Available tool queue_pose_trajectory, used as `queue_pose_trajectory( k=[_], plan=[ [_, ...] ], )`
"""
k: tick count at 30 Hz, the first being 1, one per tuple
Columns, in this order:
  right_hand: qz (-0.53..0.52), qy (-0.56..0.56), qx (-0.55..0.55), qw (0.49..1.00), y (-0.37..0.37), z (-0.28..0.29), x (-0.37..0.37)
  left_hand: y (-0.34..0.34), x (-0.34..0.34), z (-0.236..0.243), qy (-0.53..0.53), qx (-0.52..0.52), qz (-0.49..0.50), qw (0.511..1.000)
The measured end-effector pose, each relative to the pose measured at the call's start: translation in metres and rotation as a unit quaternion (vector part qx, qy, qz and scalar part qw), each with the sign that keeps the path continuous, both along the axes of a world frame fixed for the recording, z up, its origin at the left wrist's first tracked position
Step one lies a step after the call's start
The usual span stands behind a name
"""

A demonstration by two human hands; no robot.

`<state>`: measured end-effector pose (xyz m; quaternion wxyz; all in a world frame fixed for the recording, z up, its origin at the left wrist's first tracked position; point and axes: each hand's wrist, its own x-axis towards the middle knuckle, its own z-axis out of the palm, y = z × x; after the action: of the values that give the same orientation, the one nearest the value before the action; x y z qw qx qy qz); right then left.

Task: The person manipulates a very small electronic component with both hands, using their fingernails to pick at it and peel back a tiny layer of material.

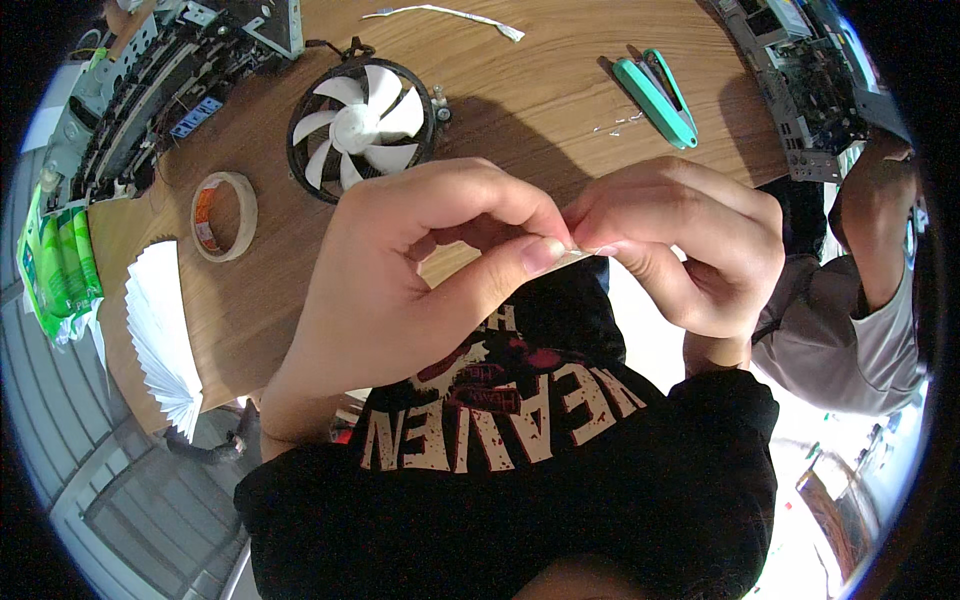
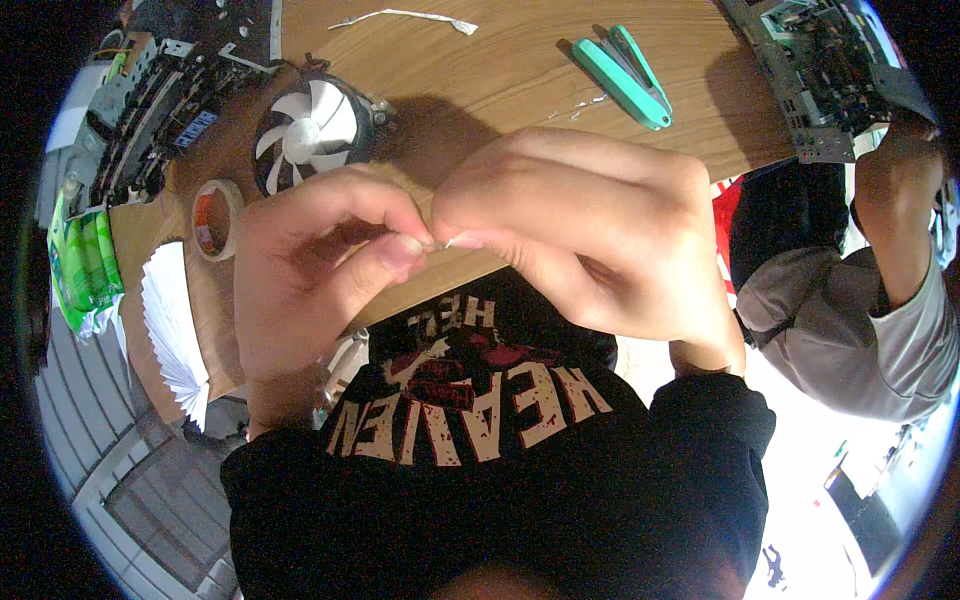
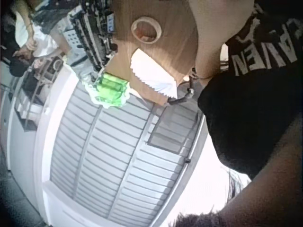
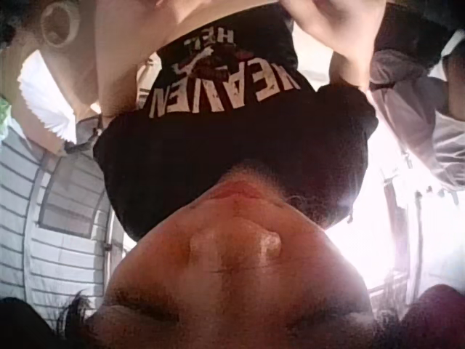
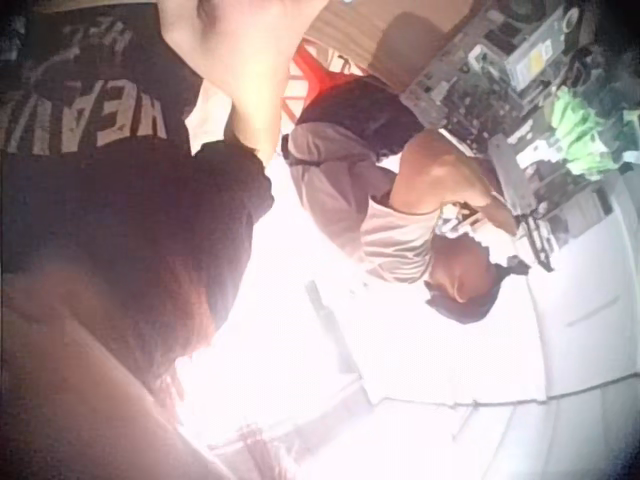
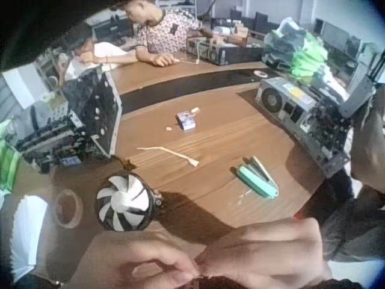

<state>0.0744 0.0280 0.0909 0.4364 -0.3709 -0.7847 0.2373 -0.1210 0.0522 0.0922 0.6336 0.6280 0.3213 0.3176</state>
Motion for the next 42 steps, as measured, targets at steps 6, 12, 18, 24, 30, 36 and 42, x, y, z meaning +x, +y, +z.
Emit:
queue_pose_trajectory(
  k=[6, 12, 18, 24, 30, 36, 42],
  plan=[
    [0.001, -0.063, 0.031, 0.998, -0.001, 0.0, 0.0, -0.002, -0.001, -0.001, 0.014, -0.023, 0.0, 1.0],
    [0.019, -0.094, 0.098, 0.991, 0.002, -0.007, 0.003, -0.004, 0.001, -0.002, 0.01, -0.06, 0.017, 0.998],
    [0.032, -0.102, 0.154, 0.982, 0.006, -0.004, 0.003, -0.004, 0.0, -0.002, -0.003, -0.102, 0.025, 0.995],
    [0.047, -0.111, 0.176, 0.977, 0.008, -0.008, 0.005, -0.003, 0.0, 0.0, -0.004, -0.122, 0.022, 0.992],
    [0.055, -0.117, 0.166, 0.978, 0.008, -0.008, 0.003, -0.006, -0.001, -0.006, -0.02, -0.127, 0.034, 0.991],
    [0.07, -0.122, 0.172, 0.975, 0.009, -0.011, 0.004, -0.007, -0.001, -0.008, -0.018, -0.133, 0.038, 0.99],
    [0.086, -0.112, 0.198, 0.97, 0.012, -0.012, 0.009, -0.006, 0.002, -0.009, -0.023, -0.153, 0.035, 0.987]
  ],
)
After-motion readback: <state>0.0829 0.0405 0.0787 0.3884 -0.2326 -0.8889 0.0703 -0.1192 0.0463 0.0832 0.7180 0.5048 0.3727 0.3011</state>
